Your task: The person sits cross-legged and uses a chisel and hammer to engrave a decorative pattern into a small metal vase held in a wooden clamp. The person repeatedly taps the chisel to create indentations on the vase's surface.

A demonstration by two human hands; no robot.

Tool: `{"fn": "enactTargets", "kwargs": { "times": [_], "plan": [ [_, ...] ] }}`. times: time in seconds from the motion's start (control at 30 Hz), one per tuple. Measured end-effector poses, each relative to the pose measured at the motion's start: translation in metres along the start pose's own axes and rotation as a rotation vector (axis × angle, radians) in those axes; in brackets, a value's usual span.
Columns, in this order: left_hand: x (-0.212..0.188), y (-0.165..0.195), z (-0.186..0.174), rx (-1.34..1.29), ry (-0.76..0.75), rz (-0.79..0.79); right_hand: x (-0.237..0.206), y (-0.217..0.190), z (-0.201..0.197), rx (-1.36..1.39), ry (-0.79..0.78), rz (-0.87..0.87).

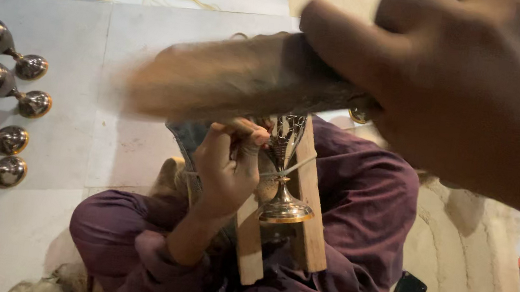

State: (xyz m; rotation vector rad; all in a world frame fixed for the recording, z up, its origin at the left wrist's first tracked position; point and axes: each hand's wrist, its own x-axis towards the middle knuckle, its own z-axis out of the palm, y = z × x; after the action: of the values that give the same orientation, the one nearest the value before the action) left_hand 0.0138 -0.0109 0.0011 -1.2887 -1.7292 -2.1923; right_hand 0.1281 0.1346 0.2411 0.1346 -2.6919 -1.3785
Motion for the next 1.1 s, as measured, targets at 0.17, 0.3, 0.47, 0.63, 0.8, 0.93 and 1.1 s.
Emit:
{"fn": "enactTargets", "kwargs": {
  "times": [0.17,0.3,0.47,0.63,0.8,0.93,1.1],
  "plan": [
    [-0.015,-0.002,0.005,-0.025,0.086,-0.021,0.02,-0.002,-0.021,-0.113,0.034,-0.123],
    [-0.014,-0.001,0.008,-0.111,0.125,-0.083,0.037,-0.006,-0.049,-0.198,0.052,-0.072],
    [0.004,0.007,0.002,0.04,-0.066,0.049,0.047,0.005,-0.048,0.308,-0.375,0.022],
    [0.022,0.014,-0.008,0.193,-0.202,0.177,-0.003,0.002,0.006,0.871,-0.115,0.347],
    [0.034,0.014,-0.012,0.267,-0.32,0.26,-0.067,-0.001,0.044,0.303,-0.146,0.269],
    [0.05,0.02,-0.018,0.244,-0.498,0.346,-0.105,-0.021,0.072,0.574,-0.056,0.42],
    [0.073,0.019,-0.015,0.333,-0.753,0.502,-0.144,-0.077,0.101,0.568,0.209,0.65]
  ]
}}
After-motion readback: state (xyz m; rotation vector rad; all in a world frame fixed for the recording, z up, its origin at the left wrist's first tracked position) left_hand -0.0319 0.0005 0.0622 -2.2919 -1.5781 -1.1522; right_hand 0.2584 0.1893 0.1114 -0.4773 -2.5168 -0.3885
